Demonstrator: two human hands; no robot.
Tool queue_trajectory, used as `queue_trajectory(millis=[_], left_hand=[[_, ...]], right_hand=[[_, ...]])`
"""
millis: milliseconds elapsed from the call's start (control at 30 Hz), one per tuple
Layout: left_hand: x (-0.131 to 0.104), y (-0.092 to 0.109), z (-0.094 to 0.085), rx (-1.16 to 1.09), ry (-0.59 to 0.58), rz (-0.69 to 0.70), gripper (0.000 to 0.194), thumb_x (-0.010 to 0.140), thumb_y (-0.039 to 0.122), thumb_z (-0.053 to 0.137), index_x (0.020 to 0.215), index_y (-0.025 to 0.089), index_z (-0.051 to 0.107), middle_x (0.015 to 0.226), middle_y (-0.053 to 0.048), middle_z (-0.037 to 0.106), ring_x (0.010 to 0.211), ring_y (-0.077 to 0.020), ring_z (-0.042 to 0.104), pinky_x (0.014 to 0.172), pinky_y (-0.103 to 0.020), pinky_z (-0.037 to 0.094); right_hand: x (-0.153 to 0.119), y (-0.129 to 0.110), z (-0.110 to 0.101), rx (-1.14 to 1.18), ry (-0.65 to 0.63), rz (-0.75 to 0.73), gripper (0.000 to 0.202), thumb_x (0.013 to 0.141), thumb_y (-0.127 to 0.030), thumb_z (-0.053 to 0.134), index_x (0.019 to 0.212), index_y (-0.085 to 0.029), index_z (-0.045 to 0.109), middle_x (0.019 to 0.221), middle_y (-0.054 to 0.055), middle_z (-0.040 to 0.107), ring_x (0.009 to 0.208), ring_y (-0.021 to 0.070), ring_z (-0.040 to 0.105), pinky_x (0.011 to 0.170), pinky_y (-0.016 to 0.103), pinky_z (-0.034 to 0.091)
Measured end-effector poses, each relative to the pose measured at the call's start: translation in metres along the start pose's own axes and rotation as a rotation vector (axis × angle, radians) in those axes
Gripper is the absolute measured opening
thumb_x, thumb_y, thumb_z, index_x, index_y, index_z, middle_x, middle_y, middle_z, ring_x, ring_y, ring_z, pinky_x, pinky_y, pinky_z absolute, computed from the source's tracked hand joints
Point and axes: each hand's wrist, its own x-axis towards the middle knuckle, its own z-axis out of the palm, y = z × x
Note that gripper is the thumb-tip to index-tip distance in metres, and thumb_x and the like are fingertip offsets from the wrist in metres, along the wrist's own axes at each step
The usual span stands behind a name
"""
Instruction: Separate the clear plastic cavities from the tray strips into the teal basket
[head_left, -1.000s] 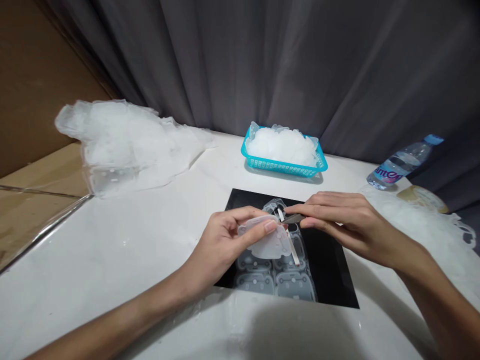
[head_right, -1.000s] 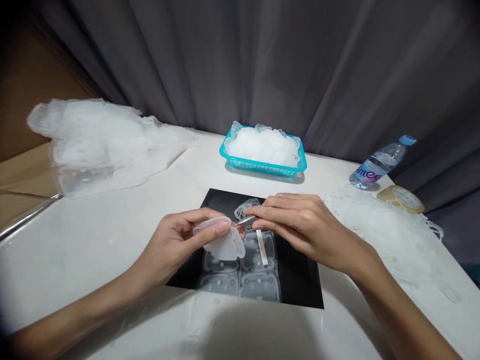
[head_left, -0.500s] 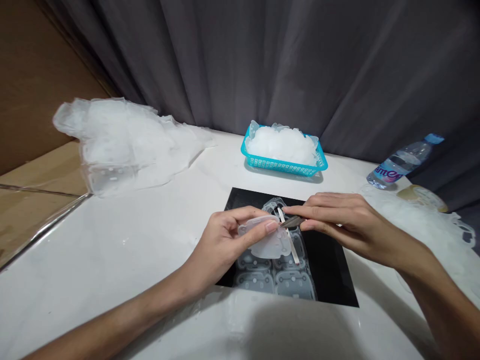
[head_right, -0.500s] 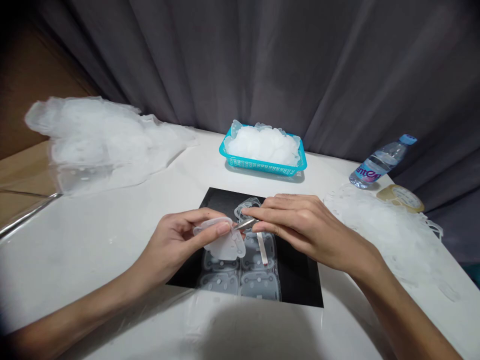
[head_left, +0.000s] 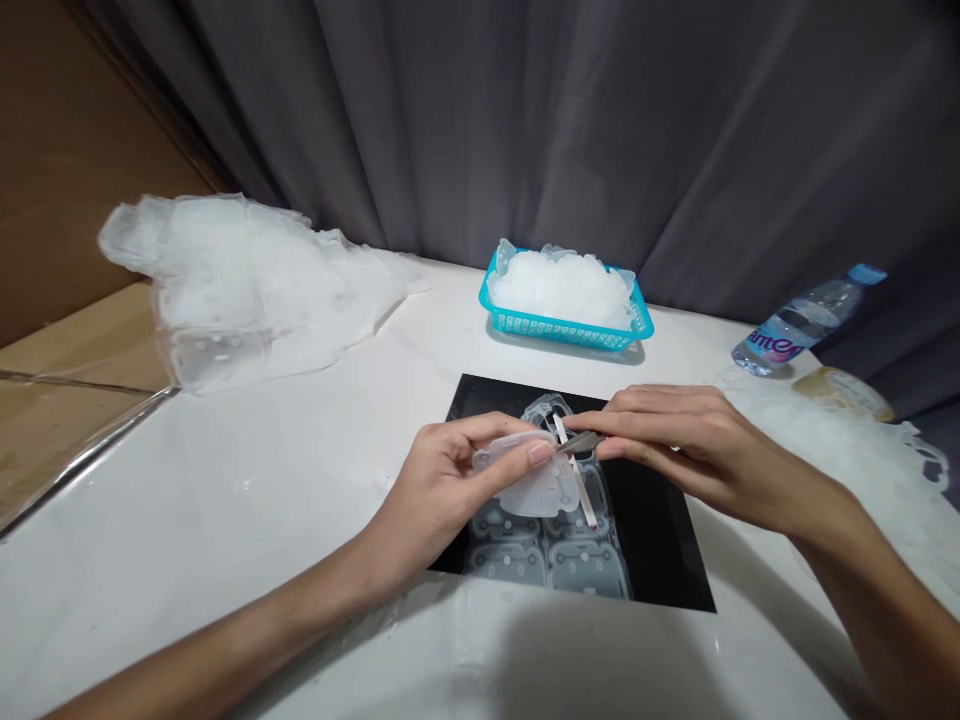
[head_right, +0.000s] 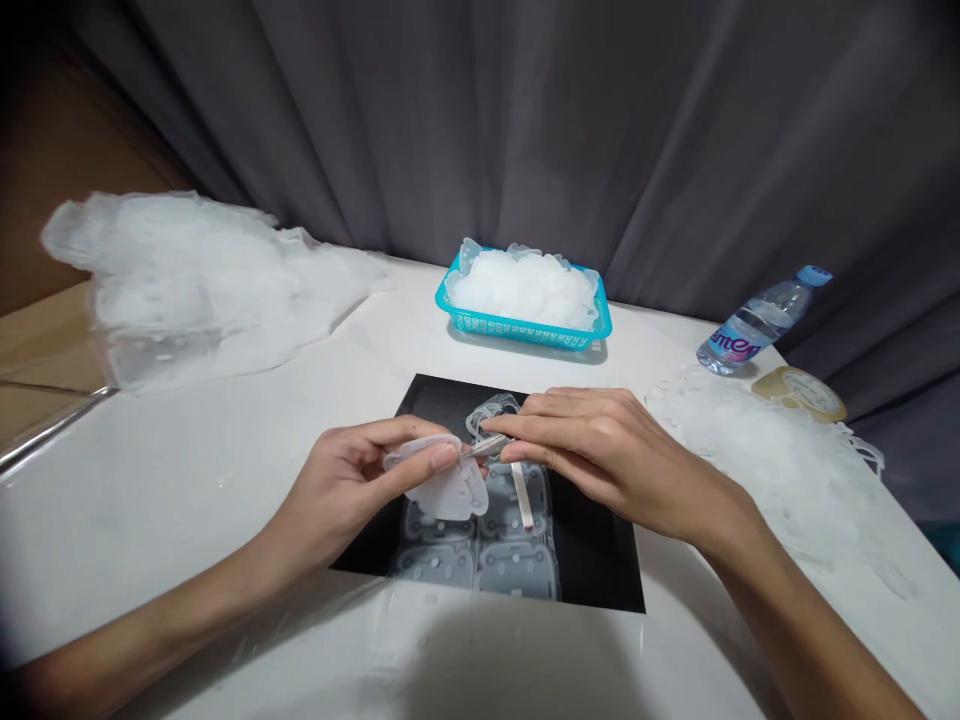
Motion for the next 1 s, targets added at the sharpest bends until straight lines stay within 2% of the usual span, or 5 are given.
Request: queue_trajectory(millis=[267,633,867,1000], left_hand=[[-0.0005,0.0021,0.0019,0.002,0.004,-0.002,0.020,0.091,0.038,0.077,0.090,0.019,0.083,0.086,-0.005,0.081,0.078,-0.0181,0.074,0.076,-0.024,0.059],[-0.0007,0.0031,0.0015,-0.059,-0.004,0.009,0.013,0.091,0.032,0.078,0.088,0.021,0.084,0.085,-0.001,0.081,0.076,-0.0130,0.073,0.072,-0.016,0.057],[-0.0012,0.0020,0.0015,-0.055,-0.004,-0.017,0.016,0.091,0.035,0.079,0.091,0.020,0.083,0.091,-0.003,0.083,0.086,-0.0177,0.077,0.077,-0.020,0.059],[-0.0012,0.0010,0.0012,-0.059,-0.014,-0.007,0.015,0.091,0.035,0.078,0.092,0.020,0.083,0.093,-0.003,0.083,0.086,-0.0170,0.077,0.078,-0.019,0.059]], right_hand=[[0.0003,-0.0003,0.0004,0.007,0.021,0.007,0.033,0.107,-0.030,0.054,0.137,-0.022,0.067,0.103,0.007,0.076,0.093,0.0178,0.071,0.082,0.030,0.056],[0.0005,-0.0011,-0.0006,0.019,0.017,0.011,0.034,0.107,-0.027,0.055,0.139,-0.021,0.066,0.105,0.006,0.075,0.096,0.0173,0.071,0.085,0.029,0.055],[-0.0012,-0.0024,-0.0025,0.015,0.046,0.018,0.033,0.107,-0.026,0.055,0.137,-0.021,0.067,0.102,0.006,0.074,0.092,0.0162,0.069,0.083,0.028,0.054],[-0.0004,-0.0025,-0.0031,0.006,0.042,0.012,0.033,0.107,-0.027,0.055,0.138,-0.023,0.066,0.104,0.005,0.075,0.092,0.0165,0.069,0.084,0.029,0.055]])
